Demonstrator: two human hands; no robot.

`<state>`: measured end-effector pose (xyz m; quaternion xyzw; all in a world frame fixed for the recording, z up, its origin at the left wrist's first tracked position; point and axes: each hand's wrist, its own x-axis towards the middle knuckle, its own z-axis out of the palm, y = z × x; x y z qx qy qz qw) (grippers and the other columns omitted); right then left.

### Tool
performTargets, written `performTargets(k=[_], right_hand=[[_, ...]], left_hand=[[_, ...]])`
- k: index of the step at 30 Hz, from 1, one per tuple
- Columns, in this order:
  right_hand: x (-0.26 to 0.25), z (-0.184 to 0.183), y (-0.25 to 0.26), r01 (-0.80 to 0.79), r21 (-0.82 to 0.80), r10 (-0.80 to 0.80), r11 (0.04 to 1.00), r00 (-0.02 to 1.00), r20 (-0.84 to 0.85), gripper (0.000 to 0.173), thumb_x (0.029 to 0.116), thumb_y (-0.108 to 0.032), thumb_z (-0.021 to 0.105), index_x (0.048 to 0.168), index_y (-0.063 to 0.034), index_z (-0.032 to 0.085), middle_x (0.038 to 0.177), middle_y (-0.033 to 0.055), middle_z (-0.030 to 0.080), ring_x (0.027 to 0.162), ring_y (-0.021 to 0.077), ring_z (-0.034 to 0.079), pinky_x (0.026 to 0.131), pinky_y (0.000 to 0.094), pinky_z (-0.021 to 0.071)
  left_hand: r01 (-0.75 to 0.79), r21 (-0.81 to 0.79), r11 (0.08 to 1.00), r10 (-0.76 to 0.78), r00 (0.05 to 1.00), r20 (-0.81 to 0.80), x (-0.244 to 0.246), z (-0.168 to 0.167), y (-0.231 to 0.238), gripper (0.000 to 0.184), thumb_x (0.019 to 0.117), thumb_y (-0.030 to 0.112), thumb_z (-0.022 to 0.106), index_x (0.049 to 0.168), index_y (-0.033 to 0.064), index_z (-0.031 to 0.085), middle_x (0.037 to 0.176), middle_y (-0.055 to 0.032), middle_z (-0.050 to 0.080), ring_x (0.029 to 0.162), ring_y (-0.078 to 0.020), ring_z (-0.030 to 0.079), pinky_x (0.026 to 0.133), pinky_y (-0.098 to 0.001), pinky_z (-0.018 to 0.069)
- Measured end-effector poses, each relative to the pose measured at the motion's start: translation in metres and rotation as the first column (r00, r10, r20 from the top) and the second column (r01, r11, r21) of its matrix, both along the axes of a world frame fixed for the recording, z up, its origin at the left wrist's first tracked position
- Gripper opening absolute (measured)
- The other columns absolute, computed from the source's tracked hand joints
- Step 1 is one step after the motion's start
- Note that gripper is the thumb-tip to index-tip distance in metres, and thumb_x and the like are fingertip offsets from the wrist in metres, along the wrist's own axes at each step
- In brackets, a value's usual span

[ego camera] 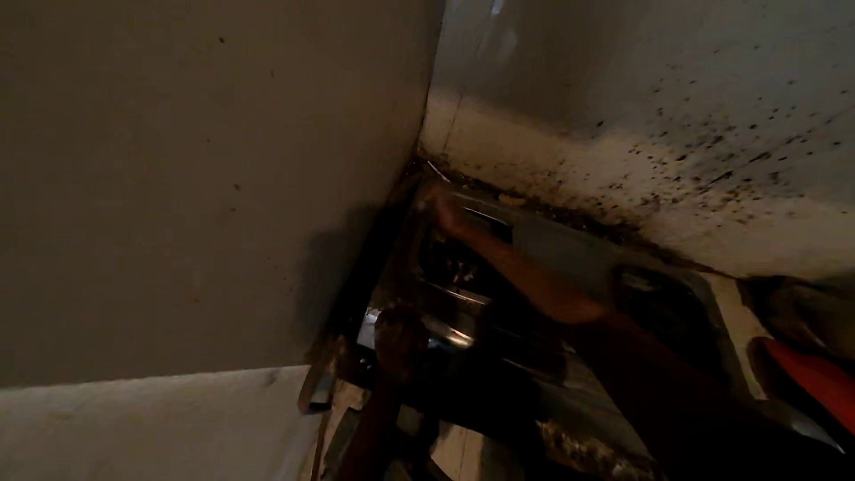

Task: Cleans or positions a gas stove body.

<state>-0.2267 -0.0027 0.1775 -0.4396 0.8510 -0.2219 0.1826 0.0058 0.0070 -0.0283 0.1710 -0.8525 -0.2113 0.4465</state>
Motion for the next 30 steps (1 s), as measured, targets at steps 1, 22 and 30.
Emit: performTargets(k=[1, 22, 30], right_hand=[[0.002, 0.028, -0.018, 0.109, 0.232, -0.144, 0.967, 0.980, 0.138, 0.039, 0.1058, -0.006, 0.052, 0.144, 0.0030, 0.051, 0.151, 0.0197, 0.049, 0.140, 0.0299, 0.049, 0.119, 0.0426, 0.0369], [-0.049, -0.022, -0.057, -0.253, 0.032, 0.245, 0.967, 0.887, -0.393, 0.028, 0.0973, -0.004, 0.061, 0.124, 0.0012, 0.068, 0.134, 0.0253, 0.061, 0.131, 0.0437, 0.053, 0.113, 0.0561, 0.0414], [-0.076, -0.013, 0.113, 0.173, -0.110, -0.193, 0.979, 0.958, -0.212, 0.037, 0.1069, -0.019, 0.053, 0.129, 0.0082, 0.063, 0.136, 0.0327, 0.057, 0.130, 0.0454, 0.054, 0.111, 0.0528, 0.0438]], left_hand=[[0.019, 0.017, 1.000, -0.019, 1.000, 0.014, 0.001, 0.000, -0.001, 0.020, 0.0963, 0.023, 0.062, 0.102, 0.0111, 0.077, 0.121, -0.0120, 0.072, 0.119, -0.0296, 0.064, 0.110, -0.0513, 0.0426], [-0.005, 0.000, 1.000, 0.005, 1.000, 0.022, 0.004, 0.003, -0.003, 0.021, 0.0969, 0.021, 0.058, 0.105, 0.0106, 0.075, 0.120, -0.0111, 0.072, 0.119, -0.0283, 0.063, 0.110, -0.0475, 0.0412], [0.039, 0.048, 0.998, -0.038, 0.999, -0.031, 0.009, 0.001, 0.001, 0.026, 0.1002, 0.026, 0.056, 0.112, 0.0117, 0.074, 0.123, -0.0120, 0.070, 0.121, -0.0274, 0.061, 0.111, -0.0477, 0.0398]])
